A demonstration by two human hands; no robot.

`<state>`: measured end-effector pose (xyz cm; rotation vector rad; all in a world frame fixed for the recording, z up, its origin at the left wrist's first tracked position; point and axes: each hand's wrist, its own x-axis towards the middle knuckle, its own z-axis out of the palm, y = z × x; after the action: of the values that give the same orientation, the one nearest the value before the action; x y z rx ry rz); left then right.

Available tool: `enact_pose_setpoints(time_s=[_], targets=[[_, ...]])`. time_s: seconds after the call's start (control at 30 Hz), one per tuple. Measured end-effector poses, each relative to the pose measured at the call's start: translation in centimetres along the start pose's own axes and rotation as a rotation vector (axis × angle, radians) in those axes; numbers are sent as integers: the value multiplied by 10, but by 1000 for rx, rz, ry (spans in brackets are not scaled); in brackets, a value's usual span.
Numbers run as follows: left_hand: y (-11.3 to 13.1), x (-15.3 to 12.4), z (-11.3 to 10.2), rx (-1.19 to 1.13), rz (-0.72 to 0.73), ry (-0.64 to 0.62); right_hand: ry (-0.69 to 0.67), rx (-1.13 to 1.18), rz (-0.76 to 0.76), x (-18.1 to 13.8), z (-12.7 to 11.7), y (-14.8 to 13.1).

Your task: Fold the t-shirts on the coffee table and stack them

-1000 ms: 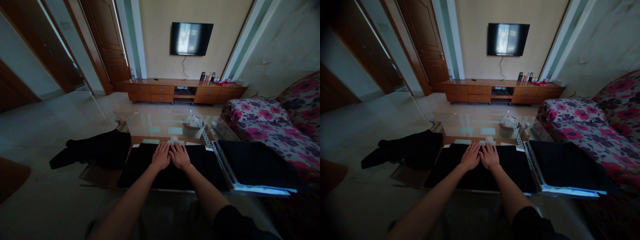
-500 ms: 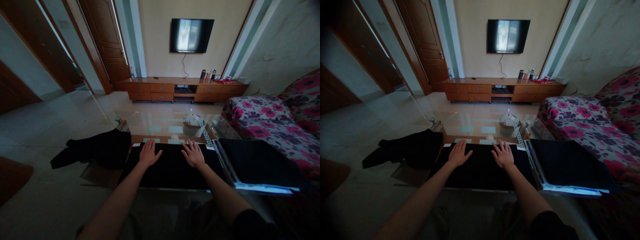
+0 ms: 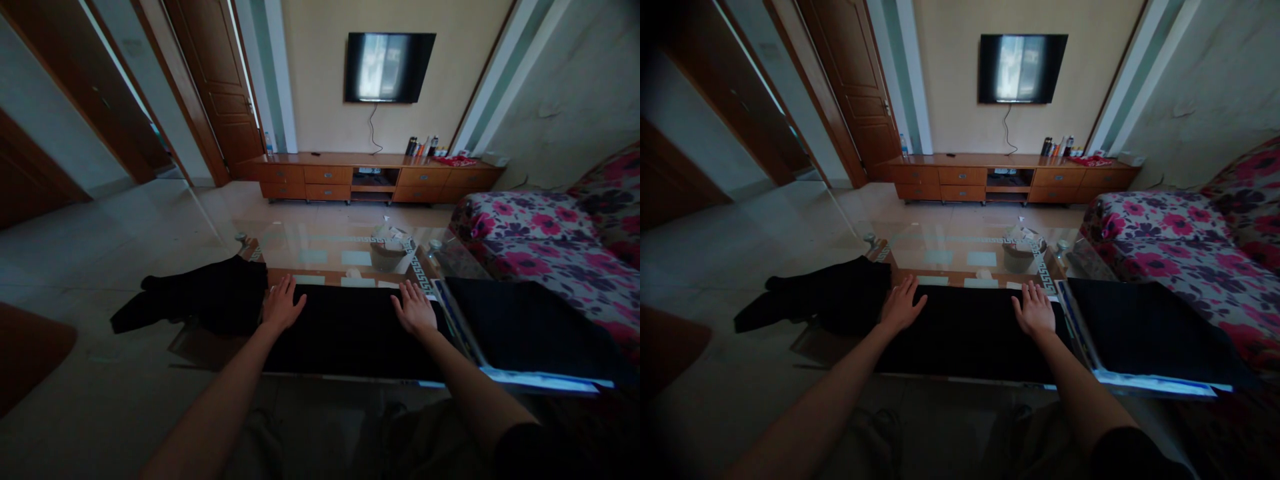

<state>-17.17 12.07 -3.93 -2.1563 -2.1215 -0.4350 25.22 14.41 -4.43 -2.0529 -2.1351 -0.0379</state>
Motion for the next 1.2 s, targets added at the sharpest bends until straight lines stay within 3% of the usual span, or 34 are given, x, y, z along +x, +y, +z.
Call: enact_pose_setpoints(time_s=[0.17, 0.33, 0.47, 0.67, 0.87, 1.0, 1.2], targets=[[24, -2, -21, -26, 116, 147, 85, -37, -11, -6, -13, -9], [68, -24, -28, -114, 346, 36, 186, -13, -115, -27, -35, -39], [92, -49, -23, -167, 426, -135, 26, 13, -310, -53, -35, -67], [91, -55, -28, -174, 474, -272, -142, 18, -330, -66, -30, -73], [90, -53, -41, -198, 542, -297, -226, 116, -373, -61, -47, -62], [97, -59, -49, -258, 643, -269, -251, 204, -512, -61, -60, -56], [106, -68, -41, -315, 709, -281, -372, 239, -587, -61, -62, -54]])
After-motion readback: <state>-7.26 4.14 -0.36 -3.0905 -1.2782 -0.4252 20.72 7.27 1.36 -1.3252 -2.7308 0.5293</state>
